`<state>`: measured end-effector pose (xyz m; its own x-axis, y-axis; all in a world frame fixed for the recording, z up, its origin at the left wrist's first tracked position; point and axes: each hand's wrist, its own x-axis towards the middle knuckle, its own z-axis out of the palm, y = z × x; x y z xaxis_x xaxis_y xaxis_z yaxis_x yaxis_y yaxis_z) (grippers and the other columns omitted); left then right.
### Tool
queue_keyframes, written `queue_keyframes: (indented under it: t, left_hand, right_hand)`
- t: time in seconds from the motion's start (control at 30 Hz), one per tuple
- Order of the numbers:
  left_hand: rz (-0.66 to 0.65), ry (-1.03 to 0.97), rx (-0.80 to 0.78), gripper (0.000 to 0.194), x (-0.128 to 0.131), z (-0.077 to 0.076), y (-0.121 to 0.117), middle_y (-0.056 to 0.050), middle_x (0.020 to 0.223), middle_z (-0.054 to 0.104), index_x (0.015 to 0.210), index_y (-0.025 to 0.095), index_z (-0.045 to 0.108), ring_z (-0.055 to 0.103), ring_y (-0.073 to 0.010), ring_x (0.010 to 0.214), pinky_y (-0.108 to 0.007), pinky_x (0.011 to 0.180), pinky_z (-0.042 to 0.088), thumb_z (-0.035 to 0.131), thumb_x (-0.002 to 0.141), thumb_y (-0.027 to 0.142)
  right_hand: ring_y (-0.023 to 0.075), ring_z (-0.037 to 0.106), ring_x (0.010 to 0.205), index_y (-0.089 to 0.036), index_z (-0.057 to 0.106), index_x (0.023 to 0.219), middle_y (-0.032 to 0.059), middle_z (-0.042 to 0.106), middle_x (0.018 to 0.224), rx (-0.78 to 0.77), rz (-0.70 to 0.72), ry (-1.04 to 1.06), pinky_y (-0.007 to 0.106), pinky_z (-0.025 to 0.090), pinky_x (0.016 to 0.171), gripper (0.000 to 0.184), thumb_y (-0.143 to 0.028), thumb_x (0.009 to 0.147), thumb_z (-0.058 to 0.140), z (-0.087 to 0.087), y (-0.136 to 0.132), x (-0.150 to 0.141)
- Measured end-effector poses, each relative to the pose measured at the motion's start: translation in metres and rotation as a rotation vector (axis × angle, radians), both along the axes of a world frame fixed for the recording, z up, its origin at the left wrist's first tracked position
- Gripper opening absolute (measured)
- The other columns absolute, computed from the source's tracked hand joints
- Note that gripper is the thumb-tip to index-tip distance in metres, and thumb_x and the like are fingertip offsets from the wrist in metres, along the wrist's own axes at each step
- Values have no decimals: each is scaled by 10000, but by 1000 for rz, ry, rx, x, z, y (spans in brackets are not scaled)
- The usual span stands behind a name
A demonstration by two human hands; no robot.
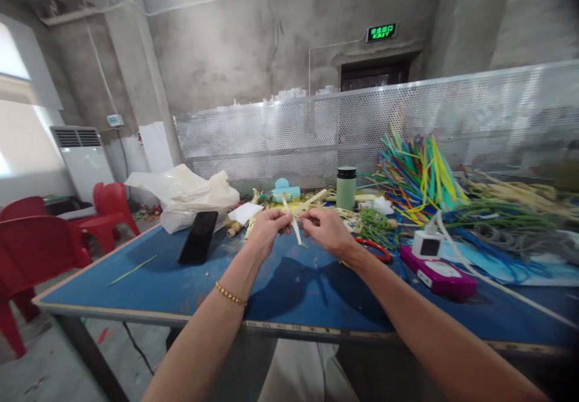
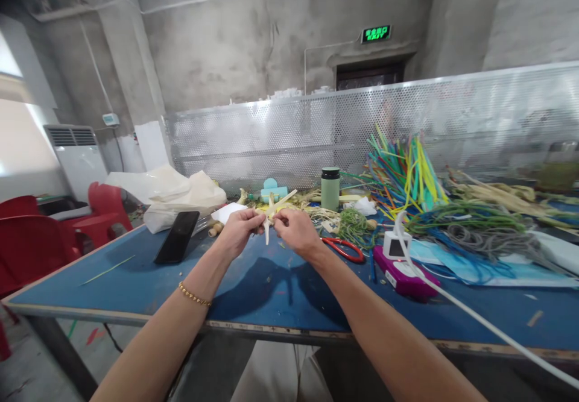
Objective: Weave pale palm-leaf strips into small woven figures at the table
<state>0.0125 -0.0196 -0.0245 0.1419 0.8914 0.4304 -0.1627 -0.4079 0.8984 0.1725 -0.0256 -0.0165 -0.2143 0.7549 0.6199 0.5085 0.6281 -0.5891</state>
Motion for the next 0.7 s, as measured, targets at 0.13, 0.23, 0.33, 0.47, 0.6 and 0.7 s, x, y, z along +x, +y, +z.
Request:
queue_keyframes:
  t: [0.13, 0.23, 0.33, 0.47, 0.6, 0.7]
  left_hand:
    - [8, 10, -7, 246, -1, -1, 2, -2, 490, 557, 584, 130, 596, 456, -81, 467, -236, 519, 307, 720, 627, 338]
    - [11, 20, 2, 246, -2, -2, 4, -1, 499, 560, 598, 129, 604, 456, -80, 468, -235, 516, 310, 721, 631, 343]
    - [23, 21, -1, 254, -2, -2, 4, -1, 511, 565, 607, 127, 612, 461, -80, 469, -232, 512, 315, 729, 622, 352]
    - [47, 21, -2, 252, -1, -1, 2, 1, 509, 561, 592, 127, 610, 468, -83, 473, -231, 508, 326, 736, 608, 346]
    - [72, 28, 7, 238, 0, 1, 0, -1, 498, 555, 555, 132, 593, 463, -85, 470, -233, 501, 325, 719, 616, 324]
    - [75, 30, 0, 222, 0, 3, -2, -6, 501, 561, 553, 132, 590, 463, -86, 467, -235, 499, 323, 701, 625, 310]
  right_hand:
    - [147, 634, 532, -144, 657, 683, 35, 681, 618, -117, 80, 66, 243, 486, 541, 150, -175, 739, 522, 2, -2, 0]
    - [132, 616, 537, -134, 655, 674, 27, 670, 608, -179, 162, 125, 232, 480, 548, 163, -201, 745, 525, 3, 0, 1]
    - [111, 566, 529, -135, 683, 711, 8, 642, 593, -113, 169, 113, 212, 440, 515, 171, -249, 745, 560, 1, 4, 4]
    - [96, 514, 483, -134, 687, 752, 5, 623, 594, -117, 177, 99, 206, 410, 460, 183, -277, 761, 573, -1, 6, 6]
    - [102, 558, 470, -139, 647, 827, 13, 652, 624, -150, 188, 131, 210, 451, 467, 138, -216, 763, 552, -2, 5, 5]
    - [111, 584, 447, -140, 607, 892, 15, 668, 635, -169, 218, 142, 222, 470, 472, 154, -195, 759, 554, -1, 3, 5]
